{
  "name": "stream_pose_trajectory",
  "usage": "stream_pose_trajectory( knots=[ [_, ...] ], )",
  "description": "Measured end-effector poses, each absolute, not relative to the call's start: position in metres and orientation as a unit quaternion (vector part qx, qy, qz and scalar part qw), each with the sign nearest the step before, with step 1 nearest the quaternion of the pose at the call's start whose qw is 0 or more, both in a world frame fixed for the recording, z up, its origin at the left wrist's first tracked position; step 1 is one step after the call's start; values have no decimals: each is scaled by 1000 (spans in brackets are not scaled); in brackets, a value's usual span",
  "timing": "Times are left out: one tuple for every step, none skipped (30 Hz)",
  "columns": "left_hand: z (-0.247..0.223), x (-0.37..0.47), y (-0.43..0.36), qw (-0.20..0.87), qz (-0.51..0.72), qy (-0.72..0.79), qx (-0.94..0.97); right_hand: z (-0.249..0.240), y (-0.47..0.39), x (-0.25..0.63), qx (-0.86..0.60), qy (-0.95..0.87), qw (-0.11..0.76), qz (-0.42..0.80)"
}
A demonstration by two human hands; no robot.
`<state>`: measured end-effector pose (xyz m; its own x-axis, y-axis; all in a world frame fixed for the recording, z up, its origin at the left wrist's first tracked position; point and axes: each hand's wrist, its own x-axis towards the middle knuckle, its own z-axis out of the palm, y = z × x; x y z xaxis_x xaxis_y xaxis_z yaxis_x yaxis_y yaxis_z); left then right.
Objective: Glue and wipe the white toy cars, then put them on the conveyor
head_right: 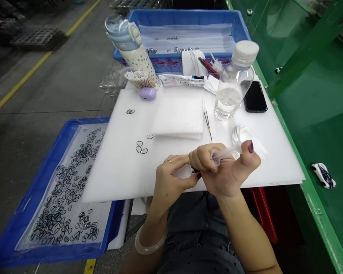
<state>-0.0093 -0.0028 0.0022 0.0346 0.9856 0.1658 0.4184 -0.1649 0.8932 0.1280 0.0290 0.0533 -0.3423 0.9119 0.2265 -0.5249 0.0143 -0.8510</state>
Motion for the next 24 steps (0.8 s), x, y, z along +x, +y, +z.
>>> stream_pose_trajectory(
  knots=[
    [2,-9,-3,335,423,552,636,53,29,128,-207,-470,537,669],
    [2,-9,-3,334,423,553,635,53,29,127,-208,-469,540,667],
    [2,-9,-3,333,424,554,635,53,28,127,-209,-467,544,665],
    [2,-9,-3,333,424,555,634,53,28,126,-211,-464,549,662],
    [2,-8,-3,333,423,557,633,53,27,125,-213,-461,554,659],
    [2,-8,-3,333,422,558,632,53,26,125,-216,-459,560,656],
    [2,-8,-3,334,421,559,631,53,26,124,-218,-457,564,652],
    [2,-8,-3,335,420,559,631,53,25,123,-221,-457,568,648],
    [2,-8,-3,336,419,559,631,53,25,123,-223,-457,571,645],
    [3,-8,-3,338,418,559,632,53,24,122,-225,-457,573,642],
    [3,-8,-3,339,417,559,631,53,24,122,-227,-458,575,639],
    [3,-8,-3,340,416,559,631,53,23,122,-229,-458,577,636],
    [4,-9,-3,341,416,559,631,53,23,121,-231,-457,579,634],
    [4,-9,-3,341,416,559,631,53,22,121,-234,-457,581,632],
    [4,-9,-3,340,417,559,631,53,22,121,-238,-456,583,629],
    [4,-9,-3,340,417,559,631,54,22,120,-243,-456,584,626],
    [4,-9,-3,339,418,559,631,54,21,120,-249,-456,586,622],
    [4,-9,-3,338,419,559,630,55,21,119,-256,-456,588,617],
    [4,-9,-3,338,419,559,630,55,21,119,-263,-456,589,613],
    [4,-9,-3,339,419,559,630,55,21,118,-268,-456,590,610],
    [4,-9,-3,340,418,559,631,55,21,118,-273,-456,591,607],
    [4,-9,-3,340,417,559,631,55,21,117,-276,-455,593,604],
    [4,-9,-3,340,416,558,632,55,22,116,-279,-455,595,601],
    [4,-9,-3,340,415,558,633,55,22,116,-281,-454,598,598]
  ],
)
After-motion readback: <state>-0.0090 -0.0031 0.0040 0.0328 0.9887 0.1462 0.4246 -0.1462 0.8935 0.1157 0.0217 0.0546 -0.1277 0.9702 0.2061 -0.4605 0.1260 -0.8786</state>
